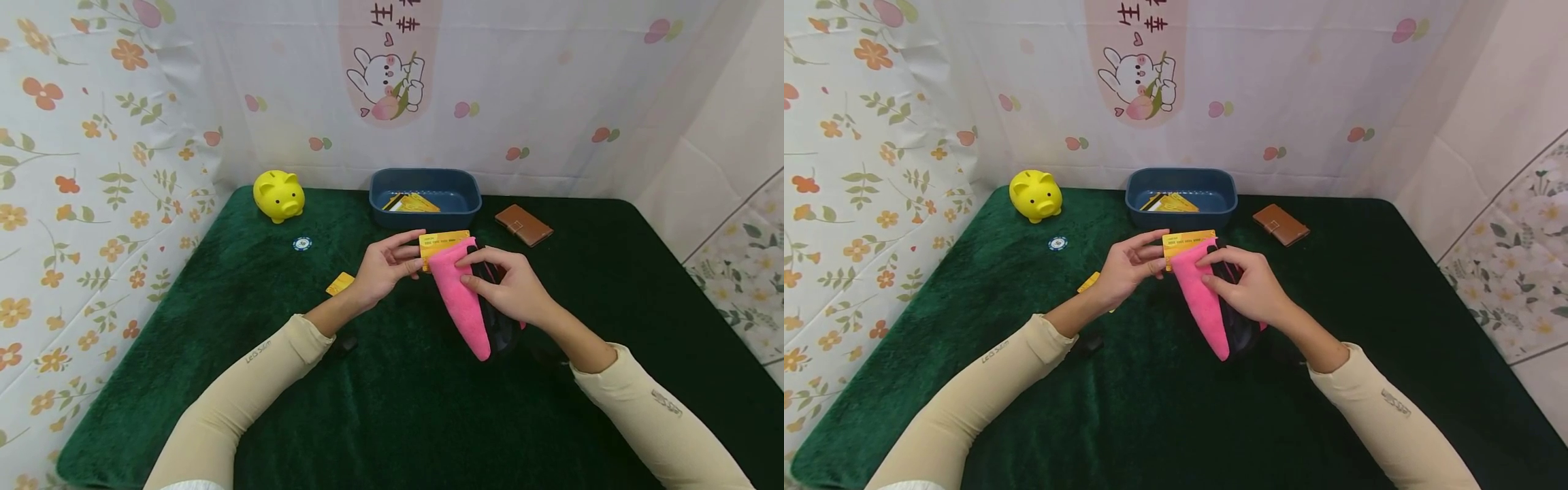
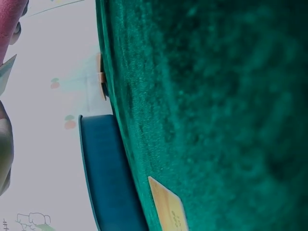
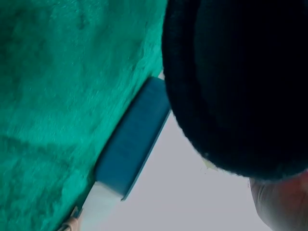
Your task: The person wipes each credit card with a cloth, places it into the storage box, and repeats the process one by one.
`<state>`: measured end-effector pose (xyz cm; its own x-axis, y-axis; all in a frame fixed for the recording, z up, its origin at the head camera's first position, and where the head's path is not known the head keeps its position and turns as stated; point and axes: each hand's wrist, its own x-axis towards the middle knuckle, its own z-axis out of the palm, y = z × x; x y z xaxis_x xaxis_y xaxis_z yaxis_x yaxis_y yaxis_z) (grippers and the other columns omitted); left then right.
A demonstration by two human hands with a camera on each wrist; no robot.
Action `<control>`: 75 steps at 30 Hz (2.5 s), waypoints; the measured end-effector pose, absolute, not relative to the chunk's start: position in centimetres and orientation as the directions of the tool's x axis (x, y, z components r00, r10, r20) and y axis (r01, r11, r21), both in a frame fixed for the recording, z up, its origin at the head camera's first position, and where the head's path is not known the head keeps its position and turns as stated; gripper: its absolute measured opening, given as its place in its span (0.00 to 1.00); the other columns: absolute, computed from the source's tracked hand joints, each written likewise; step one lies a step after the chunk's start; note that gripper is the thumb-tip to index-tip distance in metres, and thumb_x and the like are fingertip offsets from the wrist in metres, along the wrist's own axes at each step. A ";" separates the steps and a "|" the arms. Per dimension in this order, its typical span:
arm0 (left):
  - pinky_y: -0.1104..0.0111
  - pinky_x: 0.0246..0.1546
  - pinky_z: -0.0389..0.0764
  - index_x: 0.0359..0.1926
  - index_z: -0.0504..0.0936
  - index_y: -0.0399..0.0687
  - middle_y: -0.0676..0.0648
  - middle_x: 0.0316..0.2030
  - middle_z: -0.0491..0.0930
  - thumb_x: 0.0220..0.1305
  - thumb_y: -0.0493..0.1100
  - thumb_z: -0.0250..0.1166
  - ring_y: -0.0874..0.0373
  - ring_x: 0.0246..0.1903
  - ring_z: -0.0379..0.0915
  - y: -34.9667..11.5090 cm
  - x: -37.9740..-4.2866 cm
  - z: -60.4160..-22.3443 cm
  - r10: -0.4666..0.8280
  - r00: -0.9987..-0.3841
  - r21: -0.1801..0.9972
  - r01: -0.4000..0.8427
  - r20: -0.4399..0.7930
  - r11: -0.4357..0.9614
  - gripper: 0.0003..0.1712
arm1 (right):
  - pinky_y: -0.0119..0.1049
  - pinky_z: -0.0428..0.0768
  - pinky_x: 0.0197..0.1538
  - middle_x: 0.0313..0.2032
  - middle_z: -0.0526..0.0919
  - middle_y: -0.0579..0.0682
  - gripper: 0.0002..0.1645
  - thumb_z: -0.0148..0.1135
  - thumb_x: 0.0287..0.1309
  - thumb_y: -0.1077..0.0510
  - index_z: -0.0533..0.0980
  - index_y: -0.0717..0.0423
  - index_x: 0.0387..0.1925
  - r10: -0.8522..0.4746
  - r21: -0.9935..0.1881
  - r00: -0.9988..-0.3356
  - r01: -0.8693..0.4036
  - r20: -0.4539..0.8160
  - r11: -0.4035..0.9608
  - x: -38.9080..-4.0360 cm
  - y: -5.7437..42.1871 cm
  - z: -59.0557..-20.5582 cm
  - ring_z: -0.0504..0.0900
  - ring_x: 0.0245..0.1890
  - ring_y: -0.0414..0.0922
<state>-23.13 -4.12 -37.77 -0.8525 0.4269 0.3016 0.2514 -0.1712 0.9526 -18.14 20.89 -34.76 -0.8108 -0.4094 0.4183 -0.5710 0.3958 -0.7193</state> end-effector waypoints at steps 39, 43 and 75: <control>0.69 0.34 0.84 0.68 0.69 0.37 0.34 0.55 0.79 0.67 0.27 0.60 0.55 0.36 0.86 -4.8 -24.6 -37.8 0.378 -0.899 0.971 0.167 0.220 -0.169 0.28 | 0.28 0.72 0.35 0.51 0.80 0.59 0.15 0.65 0.64 0.61 0.81 0.58 0.51 -0.188 -0.739 -0.921 -0.387 0.342 0.552 -20.6 24.6 -35.9 0.72 0.40 0.46; 0.69 0.35 0.84 0.67 0.69 0.38 0.35 0.55 0.79 0.68 0.28 0.61 0.54 0.38 0.86 -5.0 -25.6 -38.1 0.329 -0.923 0.975 0.152 0.198 -0.159 0.28 | 0.33 0.73 0.39 0.55 0.77 0.59 0.15 0.64 0.65 0.57 0.80 0.55 0.52 -0.213 -0.745 -0.940 -0.341 0.266 0.573 -21.2 24.9 -36.5 0.70 0.45 0.49; 0.51 0.49 0.82 0.69 0.69 0.41 0.38 0.55 0.78 0.68 0.31 0.61 0.40 0.44 0.83 -6.7 -34.1 -36.6 0.143 -0.986 0.983 0.107 0.086 0.151 0.29 | 0.51 0.67 0.53 0.58 0.76 0.63 0.17 0.61 0.68 0.58 0.77 0.54 0.56 -0.359 -0.626 -0.930 -0.324 0.074 0.709 -24.6 25.9 -39.6 0.70 0.50 0.56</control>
<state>-34.07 -6.68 -36.61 -0.9860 0.1430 0.0857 0.1073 0.1508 0.9827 -24.59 25.91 -39.62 -0.9303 -0.3591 0.0742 -0.3237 0.7092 -0.6264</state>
